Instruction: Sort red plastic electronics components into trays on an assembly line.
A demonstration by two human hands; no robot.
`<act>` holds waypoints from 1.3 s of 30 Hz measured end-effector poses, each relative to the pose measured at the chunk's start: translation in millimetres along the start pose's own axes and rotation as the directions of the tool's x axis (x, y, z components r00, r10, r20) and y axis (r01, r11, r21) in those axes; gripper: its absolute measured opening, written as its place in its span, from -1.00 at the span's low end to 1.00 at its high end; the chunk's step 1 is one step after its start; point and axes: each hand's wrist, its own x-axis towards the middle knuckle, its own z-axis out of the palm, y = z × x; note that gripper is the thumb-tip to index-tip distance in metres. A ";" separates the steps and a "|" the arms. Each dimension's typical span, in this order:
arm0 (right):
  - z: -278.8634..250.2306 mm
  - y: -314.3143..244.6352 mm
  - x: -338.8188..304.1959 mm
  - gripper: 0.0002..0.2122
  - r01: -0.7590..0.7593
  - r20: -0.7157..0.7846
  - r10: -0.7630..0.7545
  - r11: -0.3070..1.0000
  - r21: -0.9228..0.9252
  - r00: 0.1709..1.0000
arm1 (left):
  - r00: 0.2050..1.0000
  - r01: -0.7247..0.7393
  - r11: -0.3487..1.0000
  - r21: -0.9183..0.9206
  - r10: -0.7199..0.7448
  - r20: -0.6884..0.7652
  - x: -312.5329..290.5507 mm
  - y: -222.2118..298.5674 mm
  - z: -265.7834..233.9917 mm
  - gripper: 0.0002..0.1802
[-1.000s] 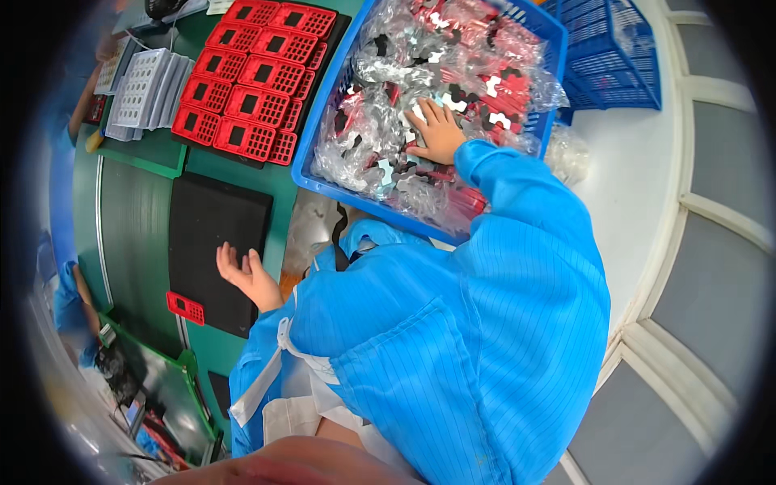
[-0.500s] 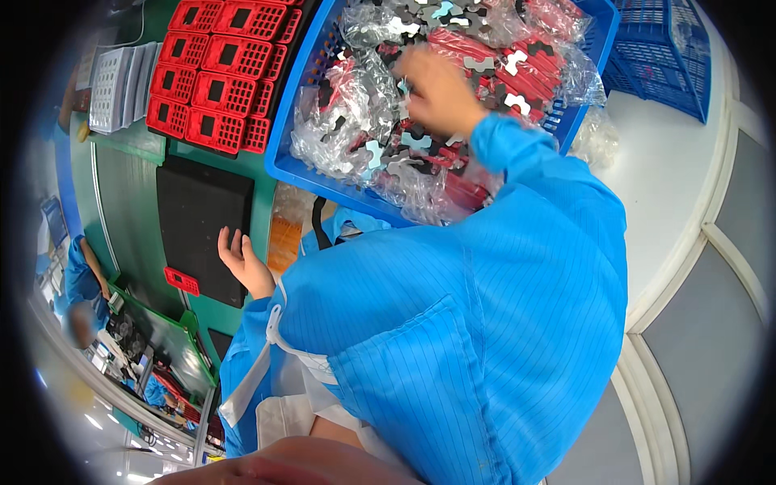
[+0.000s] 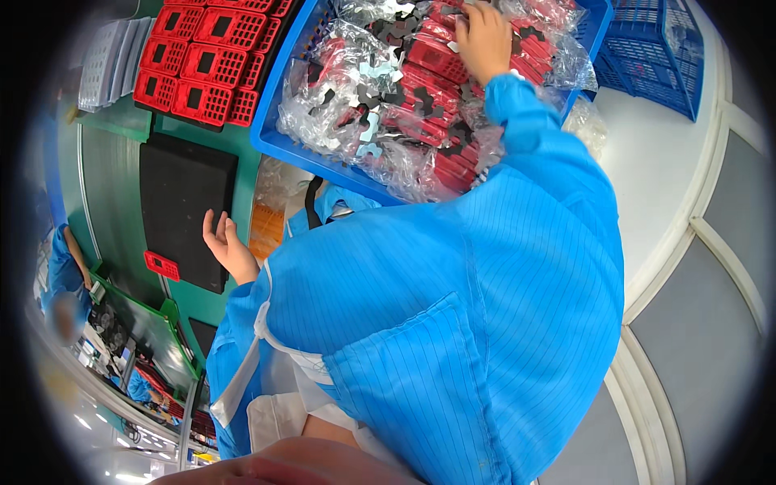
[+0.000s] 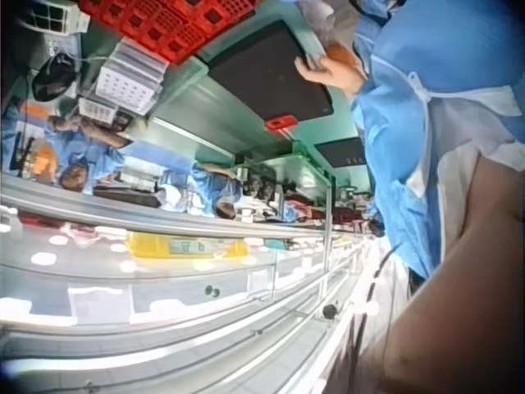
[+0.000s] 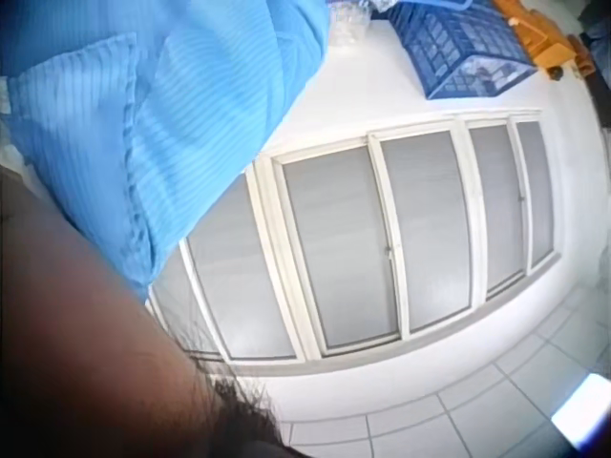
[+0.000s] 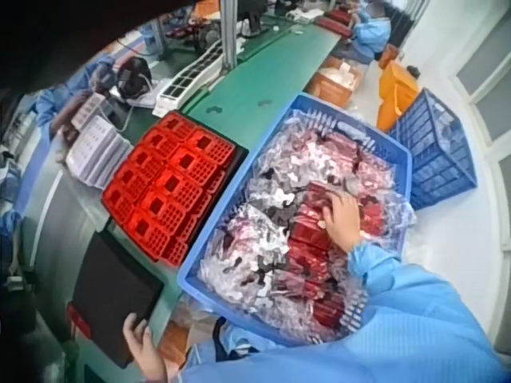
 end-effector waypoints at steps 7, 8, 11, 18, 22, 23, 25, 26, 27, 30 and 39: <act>-4.1 -79.5 -113.0 -0.18 0.062 0.337 -0.120 0.982 0.177 0.934 | 0.999 0.032 0.999 -0.043 -0.030 0.030 -5.0 2.2 6.6 -0.53; 3.8 -74.5 -115.3 -0.13 0.033 0.313 -0.054 0.997 0.074 0.948 | 0.999 0.035 0.999 -0.039 -0.034 0.021 -6.6 2.7 6.6 -0.53; 5.4 -57.6 -95.0 -0.10 -0.167 0.473 0.066 0.971 0.173 0.879 | 0.999 0.021 0.998 -0.059 -0.019 0.030 -5.8 3.0 7.7 -0.54; 7.9 -59.8 -73.6 -0.11 -0.331 0.548 0.224 0.938 0.102 0.806 | 0.964 -0.066 0.986 -0.153 0.103 0.247 -8.3 30.9 56.2 -0.59; -1.5 -50.3 -69.6 -0.09 -0.429 0.573 0.231 0.871 0.238 0.786 | 0.755 -0.064 0.956 -0.286 0.234 0.612 -7.7 56.3 120.4 -0.59; -3.8 -48.3 -68.9 -0.10 -0.455 0.572 0.225 0.839 0.298 0.789 | 0.681 -0.059 0.952 -0.299 0.258 0.685 -5.1 59.4 138.5 -0.58; -9.8 -47.4 -66.8 -0.12 -0.447 0.527 0.203 0.805 0.390 0.825 | 0.627 0.045 0.958 -0.283 0.193 0.755 -7.1 52.8 182.7 -0.51; -15.6 -50.7 -65.8 -0.13 -0.551 0.525 0.274 0.671 0.496 0.806 | 0.661 0.048 0.978 -0.205 0.123 0.740 -12.7 52.9 203.0 -0.46; -29.5 -59.4 -63.7 -0.14 -0.632 0.535 0.343 0.507 0.586 0.772 | 0.692 0.056 0.991 -0.123 0.050 0.720 -18.4 55.6 218.7 -0.41; -66.3 -95.6 -65.9 -0.19 -0.661 0.608 0.287 0.148 0.736 0.741 | 0.469 0.471 0.848 -0.243 -0.008 0.883 -17.2 71.2 242.0 -0.34; -75.6 -62.6 -64.5 -0.65 -0.222 -0.054 0.220 0.974 -0.040 0.974 | 0.219 0.923 0.325 -0.206 -0.006 0.976 16.7 71.8 222.1 -0.55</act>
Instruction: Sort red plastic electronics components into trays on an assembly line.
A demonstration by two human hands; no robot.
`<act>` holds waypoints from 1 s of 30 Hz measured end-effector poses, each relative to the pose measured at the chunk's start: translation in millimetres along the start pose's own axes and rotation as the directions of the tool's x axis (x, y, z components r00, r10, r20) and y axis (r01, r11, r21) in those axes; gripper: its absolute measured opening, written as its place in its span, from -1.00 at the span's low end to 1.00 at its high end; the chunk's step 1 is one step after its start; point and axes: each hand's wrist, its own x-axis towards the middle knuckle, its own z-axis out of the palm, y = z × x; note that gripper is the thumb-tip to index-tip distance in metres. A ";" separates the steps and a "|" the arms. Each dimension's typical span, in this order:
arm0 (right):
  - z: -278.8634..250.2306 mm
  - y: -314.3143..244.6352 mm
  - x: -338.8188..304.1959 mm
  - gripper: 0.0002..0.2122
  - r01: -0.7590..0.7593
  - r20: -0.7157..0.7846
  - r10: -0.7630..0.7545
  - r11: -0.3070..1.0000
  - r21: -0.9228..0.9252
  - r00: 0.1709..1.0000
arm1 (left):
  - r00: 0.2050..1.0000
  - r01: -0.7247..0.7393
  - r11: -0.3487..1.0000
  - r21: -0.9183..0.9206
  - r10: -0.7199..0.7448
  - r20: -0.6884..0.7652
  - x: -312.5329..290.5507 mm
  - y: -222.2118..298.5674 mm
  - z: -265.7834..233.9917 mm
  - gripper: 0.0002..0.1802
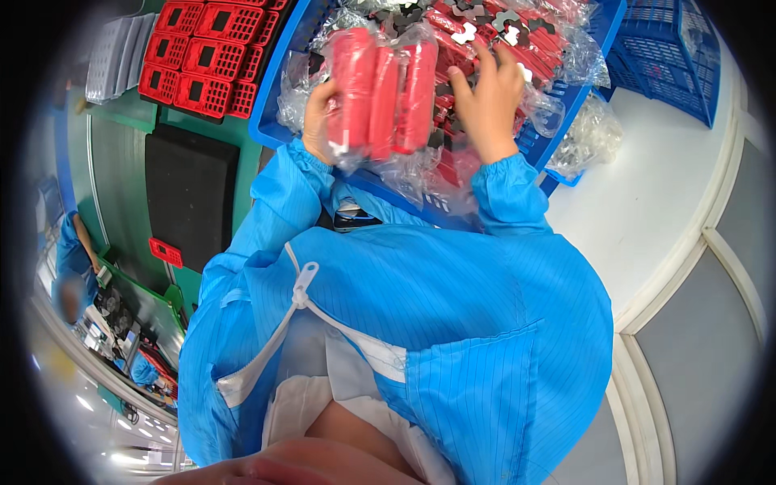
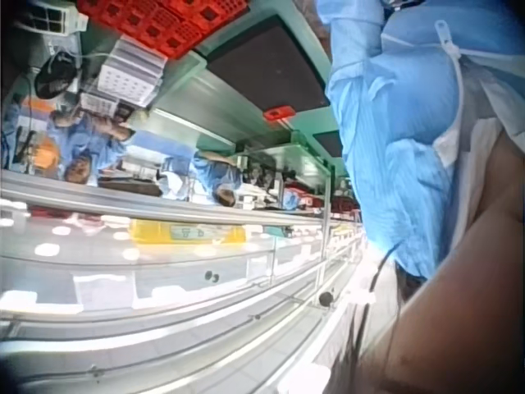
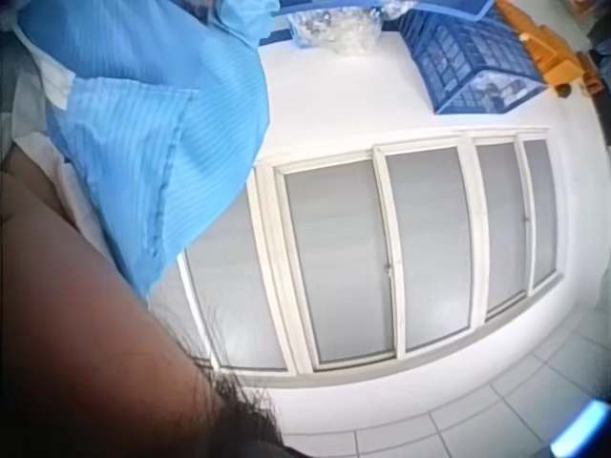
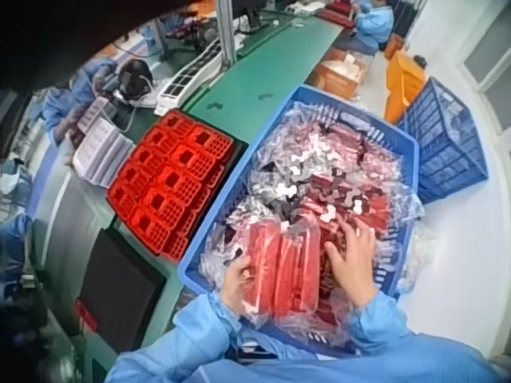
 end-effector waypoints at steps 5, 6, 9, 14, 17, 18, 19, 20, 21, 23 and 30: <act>-45.0 -51.8 -1.7 -0.38 -0.656 0.658 0.015 -0.060 0.752 0.753 | 0.997 -0.071 0.989 -0.130 0.067 -0.034 -16.8 -8.2 15.1 -0.55; -51.5 -69.5 -5.8 -0.25 -0.666 0.667 -0.018 0.053 0.744 0.745 | 0.994 -0.108 0.991 -0.083 0.105 -0.036 -17.0 -10.4 15.1 -0.55; -53.6 -84.8 -8.5 -0.07 -0.614 0.618 -0.072 0.069 0.786 0.783 | 0.989 -0.145 0.989 0.018 0.145 -0.021 -28.2 -7.3 17.2 -0.56; -71.4 -92.2 -12.0 0.12 -0.408 0.418 -0.349 0.105 0.907 0.839 | 0.975 -0.221 0.864 0.452 0.193 0.108 -82.8 6.9 53.3 0.04; -75.7 -92.7 -26.1 0.13 -0.264 0.323 -0.518 0.187 0.946 0.792 | 0.912 -0.400 0.553 0.731 0.159 0.379 -99.3 17.9 58.7 0.32; -79.4 -90.2 -28.5 0.13 -0.157 0.327 -0.648 0.307 0.939 0.688 | 0.921 -0.385 0.606 0.696 0.203 0.332 -109.4 12.2 66.4 0.35; -82.4 -90.3 -28.8 0.13 -0.166 0.332 -0.651 0.305 0.938 0.683 | 0.928 -0.372 0.656 0.657 0.245 0.282 -120.2 5.9 76.2 0.39; -84.5 -92.7 -25.9 0.12 -0.224 0.339 -0.675 0.255 0.941 0.655 | 0.930 -0.368 0.697 0.615 0.284 0.234 -128.9 2.7 84.6 0.43; -86.1 -95.4 -23.4 0.11 -0.282 0.342 -0.700 0.205 0.937 0.627 | 0.929 -0.367 0.735 0.571 0.321 0.184 -133.1 0.7 88.5 0.47; -86.7 -101.6 -17.9 0.11 -0.252 0.320 -0.696 0.202 0.946 0.643 | 0.888 -0.451 0.651 0.611 0.393 0.237 -128.8 -9.4 68.5 0.50; -77.9 -112.6 2.2 0.12 -0.053 0.200 -0.589 0.256 0.965 0.783 | 0.646 -0.730 0.225 0.645 0.536 0.543 -109.0 -3.0 68.5 0.53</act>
